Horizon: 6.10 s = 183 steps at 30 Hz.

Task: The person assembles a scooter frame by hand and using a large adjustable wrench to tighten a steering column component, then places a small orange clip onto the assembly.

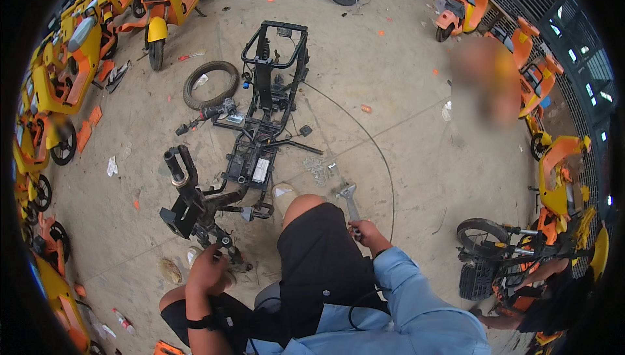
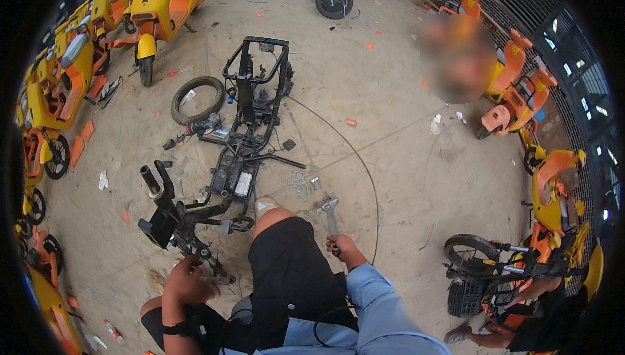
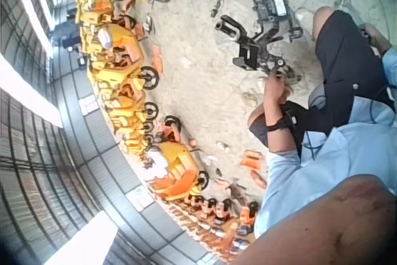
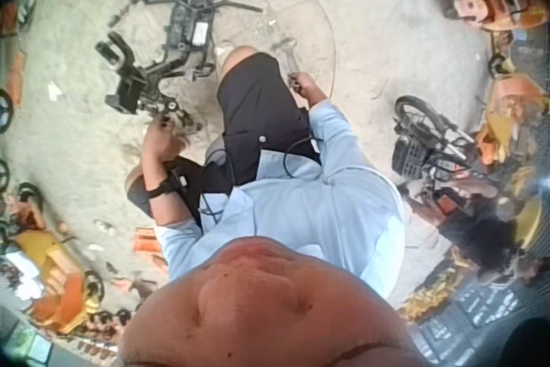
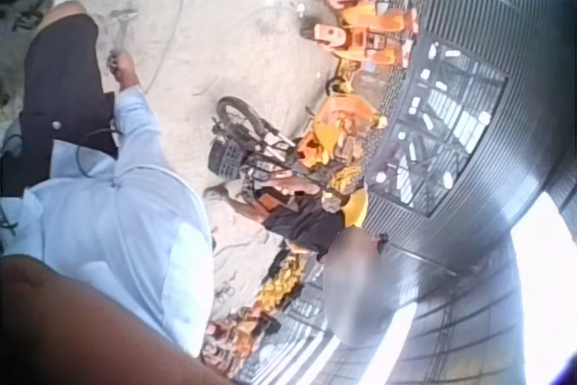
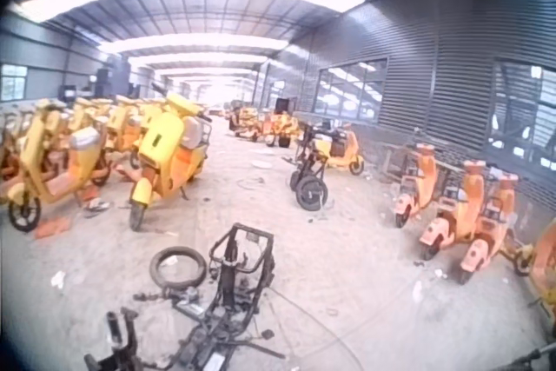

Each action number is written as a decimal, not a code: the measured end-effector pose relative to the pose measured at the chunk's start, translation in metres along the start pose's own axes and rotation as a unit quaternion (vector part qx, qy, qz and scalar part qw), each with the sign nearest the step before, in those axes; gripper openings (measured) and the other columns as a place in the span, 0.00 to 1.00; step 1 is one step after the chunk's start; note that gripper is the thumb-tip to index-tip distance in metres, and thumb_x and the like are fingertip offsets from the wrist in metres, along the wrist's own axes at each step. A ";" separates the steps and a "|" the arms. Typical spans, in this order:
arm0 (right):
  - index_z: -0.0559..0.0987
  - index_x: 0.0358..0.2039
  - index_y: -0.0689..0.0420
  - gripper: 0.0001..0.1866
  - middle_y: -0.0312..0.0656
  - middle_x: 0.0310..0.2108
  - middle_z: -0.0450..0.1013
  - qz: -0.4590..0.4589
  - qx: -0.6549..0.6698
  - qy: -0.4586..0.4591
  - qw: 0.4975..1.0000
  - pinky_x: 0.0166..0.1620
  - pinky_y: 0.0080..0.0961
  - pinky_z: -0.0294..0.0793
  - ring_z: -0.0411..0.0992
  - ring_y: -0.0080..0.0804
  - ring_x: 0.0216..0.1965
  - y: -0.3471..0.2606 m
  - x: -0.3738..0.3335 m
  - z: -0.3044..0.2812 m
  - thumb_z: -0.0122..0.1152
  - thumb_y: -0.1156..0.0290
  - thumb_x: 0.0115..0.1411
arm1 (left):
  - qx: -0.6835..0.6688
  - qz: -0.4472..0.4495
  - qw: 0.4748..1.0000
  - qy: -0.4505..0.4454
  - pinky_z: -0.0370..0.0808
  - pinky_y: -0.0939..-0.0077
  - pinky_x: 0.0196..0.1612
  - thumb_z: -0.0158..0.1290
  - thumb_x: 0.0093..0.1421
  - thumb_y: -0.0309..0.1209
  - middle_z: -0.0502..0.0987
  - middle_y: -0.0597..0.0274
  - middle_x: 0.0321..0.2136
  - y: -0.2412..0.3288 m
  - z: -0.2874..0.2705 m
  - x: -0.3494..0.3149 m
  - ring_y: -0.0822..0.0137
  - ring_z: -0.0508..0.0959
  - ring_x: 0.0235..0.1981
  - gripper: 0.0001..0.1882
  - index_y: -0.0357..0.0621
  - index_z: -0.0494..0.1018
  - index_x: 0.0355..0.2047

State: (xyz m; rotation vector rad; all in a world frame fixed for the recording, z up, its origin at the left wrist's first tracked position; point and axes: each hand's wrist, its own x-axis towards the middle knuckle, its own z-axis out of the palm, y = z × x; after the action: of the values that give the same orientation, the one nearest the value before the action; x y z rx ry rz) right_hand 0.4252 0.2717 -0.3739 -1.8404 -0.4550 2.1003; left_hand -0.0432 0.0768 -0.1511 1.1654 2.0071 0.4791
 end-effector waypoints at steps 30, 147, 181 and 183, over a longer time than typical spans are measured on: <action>0.70 0.52 0.64 0.26 0.51 0.45 0.74 -0.330 -0.334 0.283 0.837 0.47 0.36 0.75 0.73 0.36 0.45 -0.057 0.096 -0.015 0.68 0.77 0.54 | 0.010 0.008 1.000 -0.007 0.76 0.61 0.43 0.55 0.59 0.36 0.79 0.46 0.41 0.011 0.013 0.015 0.49 0.80 0.39 0.21 0.40 0.73 0.50; 0.77 0.28 0.58 0.09 0.31 0.16 0.69 -0.287 -0.035 -0.168 0.942 0.19 0.24 0.61 0.65 0.21 0.15 -0.017 -0.201 0.413 0.67 0.68 0.59 | -0.273 -0.051 0.934 0.224 0.72 0.67 0.29 0.61 0.50 0.29 0.79 0.54 0.19 0.013 -0.064 0.136 0.65 0.78 0.23 0.10 0.33 0.78 0.26; 0.79 0.34 0.62 0.14 0.46 0.24 0.77 -0.458 -0.149 -0.162 0.861 0.32 0.33 0.74 0.78 0.38 0.27 -0.071 -0.245 0.435 0.64 0.61 0.61 | -0.359 0.001 0.924 0.130 0.62 0.75 0.17 0.48 0.51 0.19 0.71 0.65 0.15 0.057 -0.094 0.175 0.73 0.68 0.14 0.04 0.37 0.73 0.24; 0.79 0.33 0.61 0.14 0.46 0.23 0.77 -0.455 -0.162 -0.170 0.859 0.31 0.33 0.74 0.77 0.38 0.26 -0.069 -0.240 0.435 0.64 0.61 0.61 | -0.382 -0.012 0.917 0.112 0.59 0.77 0.17 0.48 0.53 0.19 0.70 0.66 0.15 0.059 -0.096 0.175 0.75 0.66 0.14 0.05 0.39 0.74 0.24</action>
State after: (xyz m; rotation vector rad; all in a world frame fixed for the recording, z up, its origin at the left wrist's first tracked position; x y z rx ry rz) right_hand 0.0258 0.2157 -0.0760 -0.9903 -1.4964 1.6755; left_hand -0.1347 0.2613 -0.1249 0.6070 1.7342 1.2899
